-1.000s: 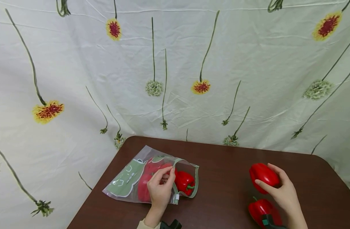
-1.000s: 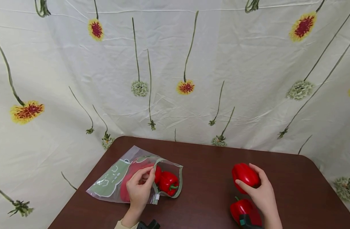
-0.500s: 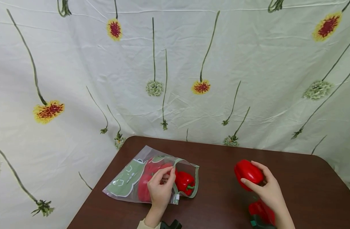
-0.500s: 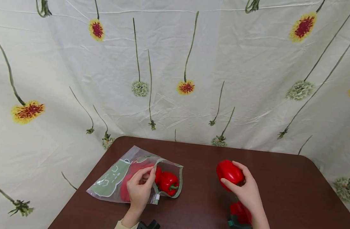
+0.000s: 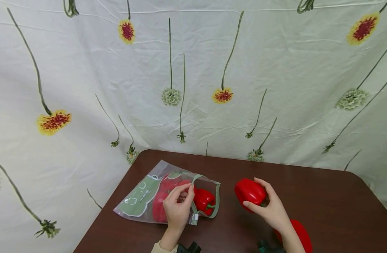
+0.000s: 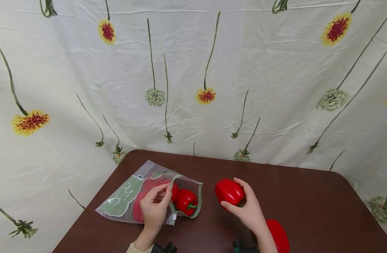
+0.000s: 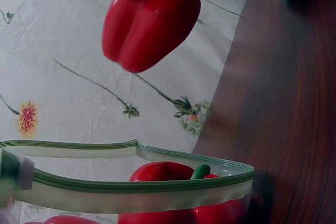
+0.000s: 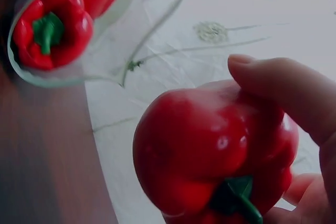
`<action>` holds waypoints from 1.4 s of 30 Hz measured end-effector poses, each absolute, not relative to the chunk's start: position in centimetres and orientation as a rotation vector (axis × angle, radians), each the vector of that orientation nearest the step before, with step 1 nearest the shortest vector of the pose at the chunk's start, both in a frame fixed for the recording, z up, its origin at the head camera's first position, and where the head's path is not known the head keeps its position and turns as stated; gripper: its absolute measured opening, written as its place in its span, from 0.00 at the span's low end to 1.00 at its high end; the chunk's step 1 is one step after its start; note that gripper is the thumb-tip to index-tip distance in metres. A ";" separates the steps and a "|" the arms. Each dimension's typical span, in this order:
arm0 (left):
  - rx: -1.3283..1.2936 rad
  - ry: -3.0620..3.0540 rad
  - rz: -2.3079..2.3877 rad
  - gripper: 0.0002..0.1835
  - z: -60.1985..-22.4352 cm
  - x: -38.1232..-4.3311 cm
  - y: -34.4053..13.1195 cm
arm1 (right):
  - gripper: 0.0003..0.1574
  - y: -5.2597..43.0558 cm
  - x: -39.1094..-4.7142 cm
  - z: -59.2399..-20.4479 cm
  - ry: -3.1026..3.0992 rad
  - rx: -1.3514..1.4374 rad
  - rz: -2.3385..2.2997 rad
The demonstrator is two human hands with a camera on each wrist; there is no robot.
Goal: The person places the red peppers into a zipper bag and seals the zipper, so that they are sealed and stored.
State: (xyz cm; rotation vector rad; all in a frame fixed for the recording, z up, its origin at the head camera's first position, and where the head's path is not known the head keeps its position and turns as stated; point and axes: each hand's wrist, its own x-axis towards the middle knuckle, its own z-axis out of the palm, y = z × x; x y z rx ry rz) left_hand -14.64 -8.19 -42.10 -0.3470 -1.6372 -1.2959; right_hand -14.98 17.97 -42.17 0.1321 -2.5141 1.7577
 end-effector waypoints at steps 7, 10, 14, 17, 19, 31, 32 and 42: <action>-0.340 -1.642 -1.290 0.10 -41.9 -14.6 -8.2 | 0.46 15.7 -15.2 -42.8 -2.513 0.154 1.833; -0.337 -1.645 -1.296 0.10 -41.9 -14.6 -8.2 | 0.46 14.8 -15.3 -42.9 -2.509 0.145 1.848; -0.352 -1.631 -1.310 0.10 -42.4 -14.9 -8.3 | 0.45 13.7 -15.4 -43.0 -2.472 0.154 1.904; -0.366 -1.616 -1.326 0.09 -43.5 -15.5 -8.5 | 0.44 12.9 -15.4 -43.0 -2.436 0.186 1.938; -0.372 -1.610 -1.338 0.08 -44.3 -15.9 -8.6 | 0.44 12.3 -15.4 -43.0 -2.422 0.208 1.945; -0.377 -1.615 -1.340 0.09 -45.3 -16.4 -8.9 | 0.46 9.2 -15.6 -43.6 -2.328 0.275 2.008; -0.376 -1.620 -1.338 0.08 -45.4 -16.4 -8.9 | 0.46 9.0 -15.6 -43.7 -2.321 0.269 2.007; -0.377 -1.647 -1.323 0.07 -44.3 -15.9 -8.7 | 0.38 7.6 -15.9 -44.8 -2.185 0.257 2.096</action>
